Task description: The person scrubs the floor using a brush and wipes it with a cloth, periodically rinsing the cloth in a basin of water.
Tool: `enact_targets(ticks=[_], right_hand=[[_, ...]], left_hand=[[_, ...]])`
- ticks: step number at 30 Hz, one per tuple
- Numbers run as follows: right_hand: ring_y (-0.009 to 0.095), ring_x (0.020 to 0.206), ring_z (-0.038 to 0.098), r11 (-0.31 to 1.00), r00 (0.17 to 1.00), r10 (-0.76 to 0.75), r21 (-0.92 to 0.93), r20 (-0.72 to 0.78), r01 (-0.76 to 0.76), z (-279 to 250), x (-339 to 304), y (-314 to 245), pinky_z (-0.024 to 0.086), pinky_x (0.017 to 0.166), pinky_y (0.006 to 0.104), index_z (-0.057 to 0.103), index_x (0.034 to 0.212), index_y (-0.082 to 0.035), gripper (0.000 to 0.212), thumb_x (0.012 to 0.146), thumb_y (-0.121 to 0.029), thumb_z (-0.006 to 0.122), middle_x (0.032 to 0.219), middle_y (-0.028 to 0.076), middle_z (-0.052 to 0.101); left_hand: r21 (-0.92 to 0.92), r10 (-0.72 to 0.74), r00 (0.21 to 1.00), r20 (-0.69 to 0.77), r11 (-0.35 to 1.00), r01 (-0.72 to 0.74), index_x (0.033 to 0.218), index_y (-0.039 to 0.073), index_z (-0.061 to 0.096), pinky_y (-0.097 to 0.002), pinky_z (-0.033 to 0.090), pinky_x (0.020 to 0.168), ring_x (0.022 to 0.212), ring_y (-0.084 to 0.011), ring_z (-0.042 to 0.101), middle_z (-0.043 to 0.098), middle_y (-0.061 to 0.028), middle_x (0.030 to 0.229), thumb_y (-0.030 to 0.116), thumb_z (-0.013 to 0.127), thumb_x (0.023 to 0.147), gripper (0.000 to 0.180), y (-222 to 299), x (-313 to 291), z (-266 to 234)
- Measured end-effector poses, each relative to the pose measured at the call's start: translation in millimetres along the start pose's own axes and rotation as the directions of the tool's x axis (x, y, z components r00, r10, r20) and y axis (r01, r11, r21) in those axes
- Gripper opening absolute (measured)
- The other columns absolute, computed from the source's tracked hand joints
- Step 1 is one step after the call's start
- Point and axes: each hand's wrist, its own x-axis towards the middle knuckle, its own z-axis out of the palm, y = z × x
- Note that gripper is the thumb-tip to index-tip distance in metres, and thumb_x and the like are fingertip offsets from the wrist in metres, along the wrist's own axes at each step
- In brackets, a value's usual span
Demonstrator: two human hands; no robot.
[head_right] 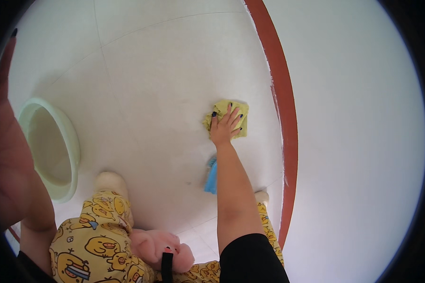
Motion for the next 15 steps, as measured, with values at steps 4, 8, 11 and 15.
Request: enact_targets(ticks=[4, 8, 11, 15], right_hand=[[0.033, 0.136, -0.008, 1.000, 1.000, 0.023, 0.000, -0.016, -0.023, -8, 3, 10, -0.002, 0.101, 0.0623, 0.007, 0.143, -0.019, 0.067, 0.089, -0.041, 0.041, 0.149, 0.007, -0.008], [0.033, 0.136, -0.006, 1.000, 1.000, 0.007, 0.021, 0.008, -0.007, 0, 0, -8, -0.002, 0.101, 0.0619, 0.007, 0.143, -0.020, 0.067, 0.089, -0.040, 0.041, 0.149, 0.007, -0.008], [0.034, 0.136, -0.005, 1.000, 1.000, 0.000, 0.024, 0.021, 0.000, 5, -4, -15, -0.002, 0.101, 0.0618, 0.007, 0.143, -0.020, 0.065, 0.090, -0.036, 0.042, 0.149, 0.007, -0.008], [0.035, 0.136, -0.002, 0.999, 1.000, 0.004, 0.046, -0.025, -0.002, -1, -4, -9, -0.001, 0.101, 0.0617, 0.013, 0.142, -0.019, 0.062, 0.089, -0.028, 0.043, 0.150, 0.008, -0.003]], left_hand=[[-0.387, 0.075, 0.984, 0.164, 0.922, -0.006, 0.134, -0.001, 0.025, -0.0436, 0.021, 0.105, 0.127, -0.0324, 0.031, 0.033, -0.0224, 0.135, 0.026, 0.051, 0.087, 0.059, 72, -57, 69], [0.009, -0.194, 0.954, 0.229, 0.980, 0.197, 0.135, -0.001, 0.023, -0.0453, 0.018, 0.105, 0.129, -0.0333, 0.026, 0.029, -0.0218, 0.137, 0.027, 0.051, 0.087, 0.062, 14, -125, 120], [0.418, -0.321, 0.929, 0.186, 0.881, 0.221, 0.136, 0.000, 0.022, -0.0469, 0.015, 0.106, 0.132, -0.0344, 0.019, 0.022, -0.0205, 0.142, 0.028, 0.050, 0.087, 0.063, -66, -186, 128], [0.696, -0.377, 0.855, 0.357, 0.718, 0.026, 0.137, 0.000, 0.022, -0.0476, 0.013, 0.107, 0.135, -0.0329, 0.014, 0.016, -0.0201, 0.145, 0.022, 0.048, 0.085, 0.062, -88, -214, 116]])
